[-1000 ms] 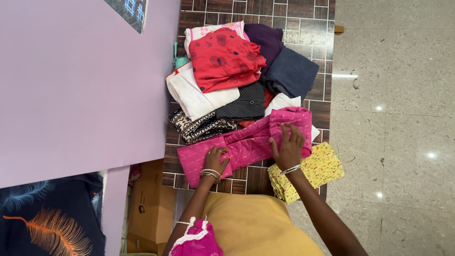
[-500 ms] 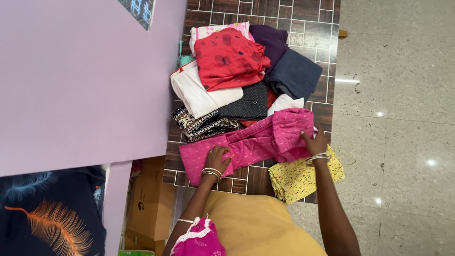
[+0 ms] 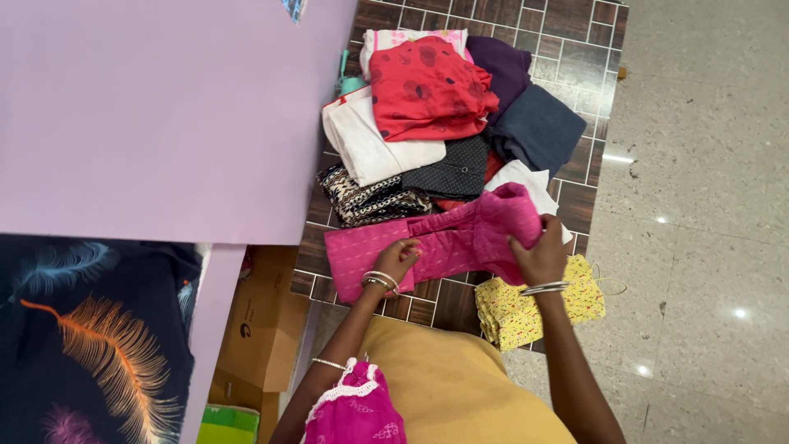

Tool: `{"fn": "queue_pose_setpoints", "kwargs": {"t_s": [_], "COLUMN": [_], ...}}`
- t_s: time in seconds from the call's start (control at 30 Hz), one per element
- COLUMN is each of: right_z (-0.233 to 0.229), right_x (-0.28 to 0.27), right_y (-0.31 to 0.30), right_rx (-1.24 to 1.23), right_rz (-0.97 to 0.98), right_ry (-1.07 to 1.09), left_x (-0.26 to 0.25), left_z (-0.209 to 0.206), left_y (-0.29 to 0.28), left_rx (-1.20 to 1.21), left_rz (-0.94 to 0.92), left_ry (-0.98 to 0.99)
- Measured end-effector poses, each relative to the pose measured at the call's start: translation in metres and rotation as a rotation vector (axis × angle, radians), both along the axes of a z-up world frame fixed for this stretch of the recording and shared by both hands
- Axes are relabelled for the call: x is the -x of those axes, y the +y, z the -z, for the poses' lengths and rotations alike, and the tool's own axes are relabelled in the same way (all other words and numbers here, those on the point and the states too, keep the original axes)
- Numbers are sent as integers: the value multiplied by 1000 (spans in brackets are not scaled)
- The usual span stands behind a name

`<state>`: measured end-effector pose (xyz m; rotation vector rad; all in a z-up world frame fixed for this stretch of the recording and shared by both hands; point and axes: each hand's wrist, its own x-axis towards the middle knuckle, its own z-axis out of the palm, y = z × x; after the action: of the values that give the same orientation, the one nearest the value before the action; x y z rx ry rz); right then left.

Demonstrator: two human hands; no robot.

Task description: The person folds a dark blue feather-patterned sheet on a white surface, then folds a yellow cloth, a red cloth, and a pink cloth, placing each folded item on the sheet. The person smooths the sheet and the folded items with both hands.

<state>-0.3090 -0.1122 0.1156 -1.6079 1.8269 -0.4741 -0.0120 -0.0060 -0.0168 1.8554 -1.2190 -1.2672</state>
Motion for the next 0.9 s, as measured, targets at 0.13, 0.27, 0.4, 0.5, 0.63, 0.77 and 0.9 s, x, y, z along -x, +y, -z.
{"fn": "queue_pose_setpoints", "kwargs": {"t_s": [0.13, 0.27, 0.4, 0.5, 0.63, 0.77, 0.9], "right_z": [-20, -6, 25, 41, 43, 43, 52], "right_x": [-54, -98, -126, -135, -132, -121, -90], "right_y": [26, 50, 71, 80, 78, 76, 60], "right_rx": [150, 178, 167, 199, 80, 141, 293], "right_rz": [-165, -321, -436, -488, -474, -492, -454], "right_ry": [53, 38, -25, -25, -60, -114, -175], "left_x": [26, 41, 37, 34, 26, 24, 26], "left_z": [-12, -21, -11, 7, 23, 18, 4], "left_y": [-14, -22, -24, -26, -29, -28, -29], "left_rx": [-205, -310, -436, -299, -215, -210, -244], "left_rz": [-100, -264, -424, -523, -411, -327, -364], "left_ry": [506, 812, 701, 598, 434, 481, 845]}}
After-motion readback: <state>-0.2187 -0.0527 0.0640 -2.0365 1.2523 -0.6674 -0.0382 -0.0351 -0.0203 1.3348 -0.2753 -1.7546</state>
